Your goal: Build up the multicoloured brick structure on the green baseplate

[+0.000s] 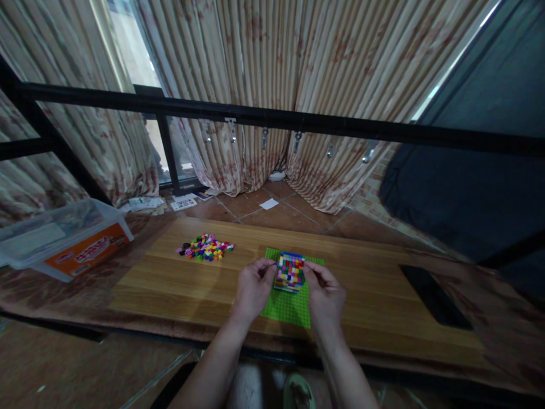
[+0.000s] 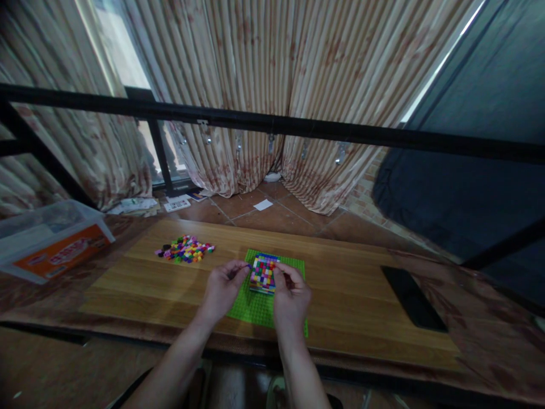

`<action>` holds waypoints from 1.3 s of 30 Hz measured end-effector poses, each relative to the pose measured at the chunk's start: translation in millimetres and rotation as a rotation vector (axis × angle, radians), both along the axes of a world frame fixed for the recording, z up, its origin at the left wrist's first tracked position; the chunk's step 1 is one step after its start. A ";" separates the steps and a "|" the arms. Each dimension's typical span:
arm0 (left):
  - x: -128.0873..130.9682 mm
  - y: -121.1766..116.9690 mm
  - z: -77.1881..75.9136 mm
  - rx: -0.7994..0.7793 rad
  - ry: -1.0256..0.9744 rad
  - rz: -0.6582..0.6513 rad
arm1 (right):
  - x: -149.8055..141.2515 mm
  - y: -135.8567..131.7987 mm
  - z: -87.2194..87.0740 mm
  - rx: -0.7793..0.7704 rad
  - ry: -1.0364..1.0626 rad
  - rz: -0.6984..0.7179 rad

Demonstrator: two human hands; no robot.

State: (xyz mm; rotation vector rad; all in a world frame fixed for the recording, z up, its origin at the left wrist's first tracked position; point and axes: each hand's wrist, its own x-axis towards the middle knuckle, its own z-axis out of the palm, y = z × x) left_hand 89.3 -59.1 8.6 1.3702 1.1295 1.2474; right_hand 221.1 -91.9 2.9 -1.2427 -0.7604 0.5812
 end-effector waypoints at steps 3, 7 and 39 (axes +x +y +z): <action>-1.0 -0.5 -2.4 0.042 0.062 -0.004 | 1.8 0.4 2.5 -0.024 0.060 -0.023; -1.8 -1.3 -5.0 0.085 0.162 -0.015 | 3.9 1.1 2.3 -0.020 0.152 -0.026; 7.3 -13.9 -3.3 0.126 0.349 0.024 | -21.3 -8.5 0.7 -0.054 -1.004 0.021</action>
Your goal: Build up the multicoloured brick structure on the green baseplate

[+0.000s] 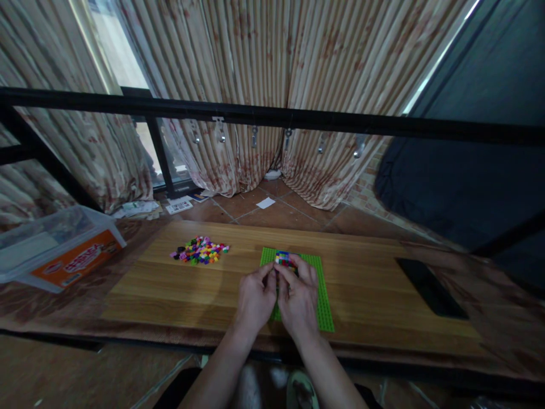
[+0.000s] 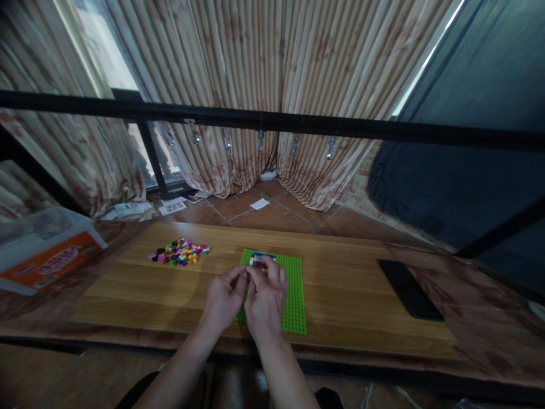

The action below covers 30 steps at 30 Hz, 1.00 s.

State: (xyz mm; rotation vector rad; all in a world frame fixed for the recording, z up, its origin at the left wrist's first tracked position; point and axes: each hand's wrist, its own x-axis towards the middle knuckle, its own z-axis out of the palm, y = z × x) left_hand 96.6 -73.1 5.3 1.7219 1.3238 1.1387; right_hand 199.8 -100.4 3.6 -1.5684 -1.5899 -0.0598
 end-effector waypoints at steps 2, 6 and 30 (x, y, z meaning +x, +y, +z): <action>0.5 -0.5 0.2 -0.049 -0.059 -0.011 | 0.4 0.1 -1.4 -0.013 -0.018 -0.015; 2.0 0.6 -0.5 -0.115 -0.199 -0.050 | 1.6 0.3 -2.3 -0.023 -0.050 -0.042; -9.8 2.5 11.8 -0.739 -1.229 0.003 | 8.8 -2.0 6.5 0.133 0.226 -0.013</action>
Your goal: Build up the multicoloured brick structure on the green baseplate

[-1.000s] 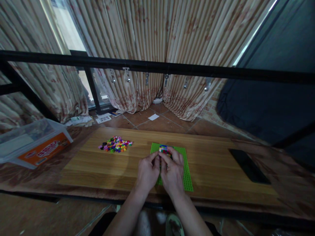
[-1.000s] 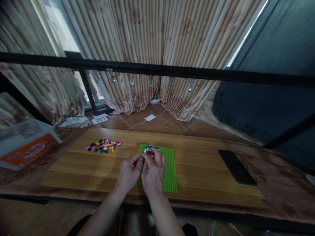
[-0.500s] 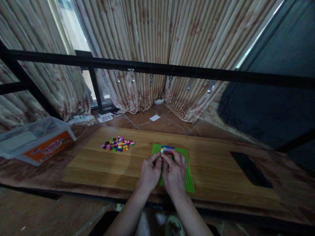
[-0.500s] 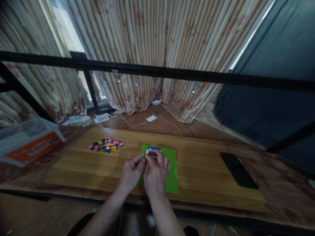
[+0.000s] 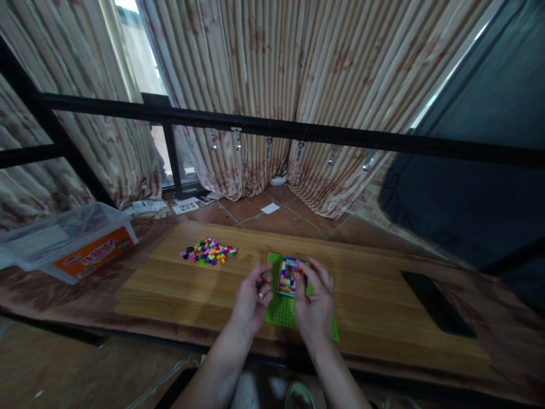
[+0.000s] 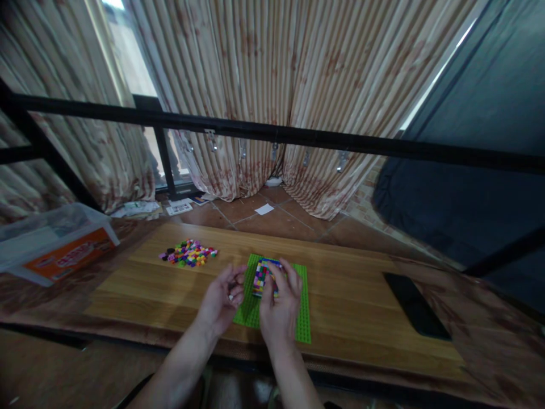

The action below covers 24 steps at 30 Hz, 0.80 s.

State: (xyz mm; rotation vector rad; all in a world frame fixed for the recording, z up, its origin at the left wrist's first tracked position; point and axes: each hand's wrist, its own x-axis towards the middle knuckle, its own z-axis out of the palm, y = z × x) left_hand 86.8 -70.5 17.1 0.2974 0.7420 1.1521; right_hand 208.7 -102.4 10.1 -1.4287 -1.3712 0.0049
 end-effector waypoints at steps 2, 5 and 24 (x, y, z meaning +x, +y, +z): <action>-3.1 0.3 6.6 -0.038 -0.140 -0.001 | -0.1 -2.0 2.4 0.000 0.083 0.033; -5.2 -0.5 12.8 -0.064 -0.233 0.000 | -5.4 -7.0 4.4 -0.038 0.125 0.151; -5.1 -10.3 21.1 0.173 -0.233 -0.030 | -26.5 -13.5 2.2 -0.195 0.012 0.306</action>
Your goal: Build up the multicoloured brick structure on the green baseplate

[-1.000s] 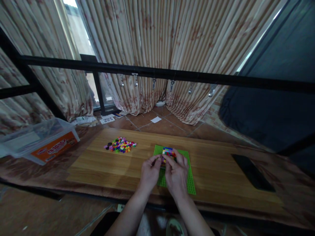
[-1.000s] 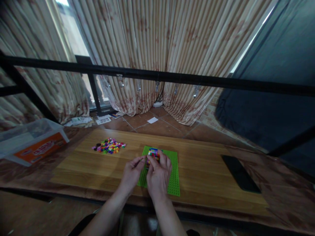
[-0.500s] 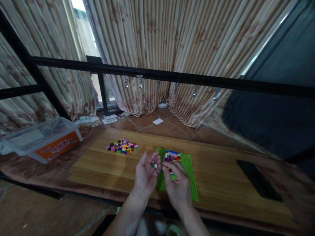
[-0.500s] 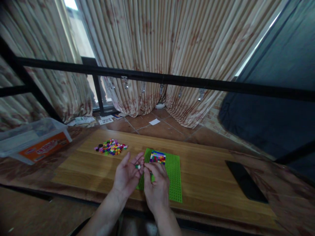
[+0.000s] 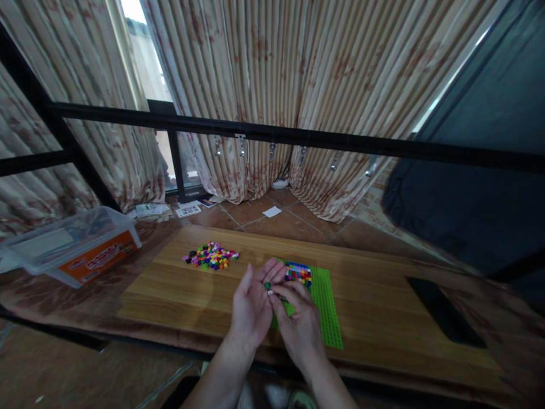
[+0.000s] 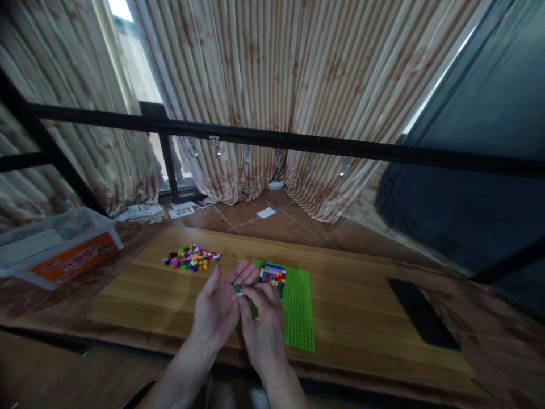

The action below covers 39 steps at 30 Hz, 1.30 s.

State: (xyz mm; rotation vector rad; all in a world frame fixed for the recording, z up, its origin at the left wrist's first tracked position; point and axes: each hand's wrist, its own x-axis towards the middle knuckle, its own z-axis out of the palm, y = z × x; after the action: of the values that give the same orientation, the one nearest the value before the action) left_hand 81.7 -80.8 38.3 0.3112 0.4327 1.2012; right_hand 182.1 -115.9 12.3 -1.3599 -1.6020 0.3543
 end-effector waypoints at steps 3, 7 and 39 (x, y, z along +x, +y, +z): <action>1.2 -2.6 1.2 0.022 0.005 -0.027 | -1.7 -0.7 3.5 -0.005 0.066 0.020; 4.1 -4.3 -0.1 -0.037 0.017 -0.042 | 9.0 0.6 6.6 -0.041 0.260 0.010; 37.5 -20.6 -38.0 0.725 1.403 -0.008 | 58.8 6.6 -9.8 -0.097 0.107 -0.299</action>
State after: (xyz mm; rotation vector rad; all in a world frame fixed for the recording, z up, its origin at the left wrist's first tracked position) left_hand 119.3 -101.5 0.3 1.8150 1.1680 0.9292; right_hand 240.9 -109.3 2.5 -1.6014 -1.2846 0.3197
